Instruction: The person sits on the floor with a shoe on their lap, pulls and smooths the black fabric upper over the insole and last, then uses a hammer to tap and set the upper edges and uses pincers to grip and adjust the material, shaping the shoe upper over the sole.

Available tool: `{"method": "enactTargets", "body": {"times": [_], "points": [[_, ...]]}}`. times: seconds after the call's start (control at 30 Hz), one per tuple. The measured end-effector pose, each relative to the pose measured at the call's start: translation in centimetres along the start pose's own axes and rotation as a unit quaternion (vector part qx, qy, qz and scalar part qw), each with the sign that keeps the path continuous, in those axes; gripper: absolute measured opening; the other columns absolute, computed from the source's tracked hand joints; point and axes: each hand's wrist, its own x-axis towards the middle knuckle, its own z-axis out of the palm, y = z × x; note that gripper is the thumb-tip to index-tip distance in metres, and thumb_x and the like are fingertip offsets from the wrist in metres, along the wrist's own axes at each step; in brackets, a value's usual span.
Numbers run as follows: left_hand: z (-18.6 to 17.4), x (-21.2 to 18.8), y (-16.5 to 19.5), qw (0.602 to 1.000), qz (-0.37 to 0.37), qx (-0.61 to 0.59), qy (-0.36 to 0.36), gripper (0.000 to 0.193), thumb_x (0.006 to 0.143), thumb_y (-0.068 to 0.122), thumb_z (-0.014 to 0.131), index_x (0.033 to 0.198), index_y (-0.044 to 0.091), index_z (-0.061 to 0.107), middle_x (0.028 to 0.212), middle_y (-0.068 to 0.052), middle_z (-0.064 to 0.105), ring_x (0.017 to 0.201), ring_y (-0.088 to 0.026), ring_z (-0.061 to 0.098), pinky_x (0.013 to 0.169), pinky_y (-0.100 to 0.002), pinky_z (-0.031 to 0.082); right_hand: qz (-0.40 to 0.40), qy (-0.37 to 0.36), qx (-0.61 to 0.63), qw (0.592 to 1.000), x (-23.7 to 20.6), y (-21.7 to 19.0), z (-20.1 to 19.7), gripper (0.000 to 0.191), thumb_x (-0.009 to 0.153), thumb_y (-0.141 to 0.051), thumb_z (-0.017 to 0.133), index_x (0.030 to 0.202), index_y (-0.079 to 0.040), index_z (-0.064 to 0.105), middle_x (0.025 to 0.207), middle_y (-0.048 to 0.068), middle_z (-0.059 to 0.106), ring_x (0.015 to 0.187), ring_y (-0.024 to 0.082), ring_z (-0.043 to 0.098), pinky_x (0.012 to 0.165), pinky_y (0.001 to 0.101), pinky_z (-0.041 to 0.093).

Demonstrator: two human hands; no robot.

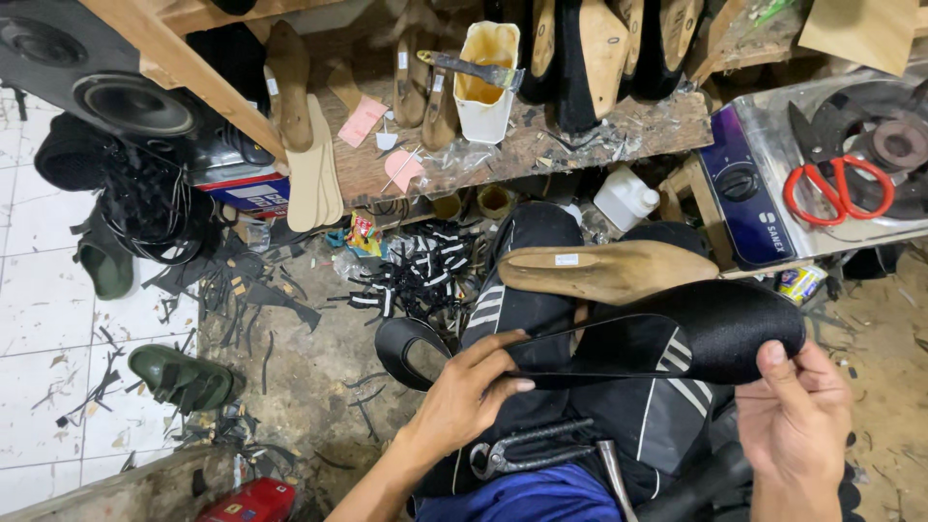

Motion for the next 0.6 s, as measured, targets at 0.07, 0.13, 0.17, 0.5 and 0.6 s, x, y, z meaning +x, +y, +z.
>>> {"method": "enactTargets", "body": {"times": [0.07, 0.13, 0.17, 0.5, 0.6], "points": [[0.4, -0.3, -0.3, 0.999, -0.003, -0.015, 0.034, 0.016, 0.092, 0.007, 0.072, 0.101, -0.001, 0.060, 0.125, -0.019, 0.067, 0.109, -0.035, 0.068, 0.090, -0.038, 0.055, 0.013, 0.008, 0.011, 1.000, 0.1, 0.3, -0.2, 0.022, 0.110, -0.002, 0.063, 0.129, 0.008, 0.061, 0.121, 0.015, 0.070, 0.118, 0.025, 0.067, 0.117, 0.0462, 0.048], [1.0, -0.6, -0.7, 0.995, -0.023, -0.066, 0.066, 0.015, 0.095, 0.002, 0.066, 0.108, 0.000, 0.061, 0.121, -0.017, 0.066, 0.103, -0.030, 0.068, 0.087, -0.034, 0.055, 0.030, 0.007, 0.018, 0.999, 0.3, 0.5, -0.5, 0.023, 0.108, -0.002, 0.063, 0.129, 0.008, 0.061, 0.119, 0.014, 0.070, 0.120, 0.026, 0.067, 0.115, 0.0466, 0.049], [1.4, -0.8, -1.0, 0.990, -0.043, -0.110, 0.081, 0.015, 0.097, 0.001, 0.064, 0.112, 0.001, 0.060, 0.120, -0.016, 0.066, 0.100, -0.026, 0.066, 0.086, -0.032, 0.054, 0.031, 0.015, 0.017, 0.999, 0.4, 0.6, -0.7, 0.022, 0.108, -0.003, 0.063, 0.128, 0.007, 0.061, 0.120, 0.014, 0.070, 0.120, 0.025, 0.068, 0.115, 0.0461, 0.049], [4.0, -1.0, -2.0, 0.873, -0.113, -0.447, 0.156, 0.026, 0.105, 0.004, 0.055, 0.132, 0.005, 0.054, 0.140, -0.008, 0.051, 0.116, -0.011, 0.055, 0.096, -0.026, 0.047, 0.015, 0.044, -0.026, 0.999, 0.3, 2.0, -2.7, 0.009, 0.111, 0.002, 0.068, 0.118, 0.007, 0.068, 0.110, 0.015, 0.072, 0.103, 0.023, 0.069, 0.105, 0.0428, 0.054], [3.9, -0.7, -1.6, 0.880, -0.093, -0.434, 0.168, 0.027, 0.102, 0.004, 0.059, 0.129, 0.001, 0.056, 0.138, -0.010, 0.054, 0.116, -0.023, 0.071, 0.096, -0.032, 0.053, 0.016, 0.054, -0.039, 0.998, 0.2, 2.0, -2.3, 0.015, 0.105, 0.003, 0.068, 0.120, 0.008, 0.067, 0.110, 0.015, 0.073, 0.105, 0.023, 0.070, 0.103, 0.0428, 0.057]]}}
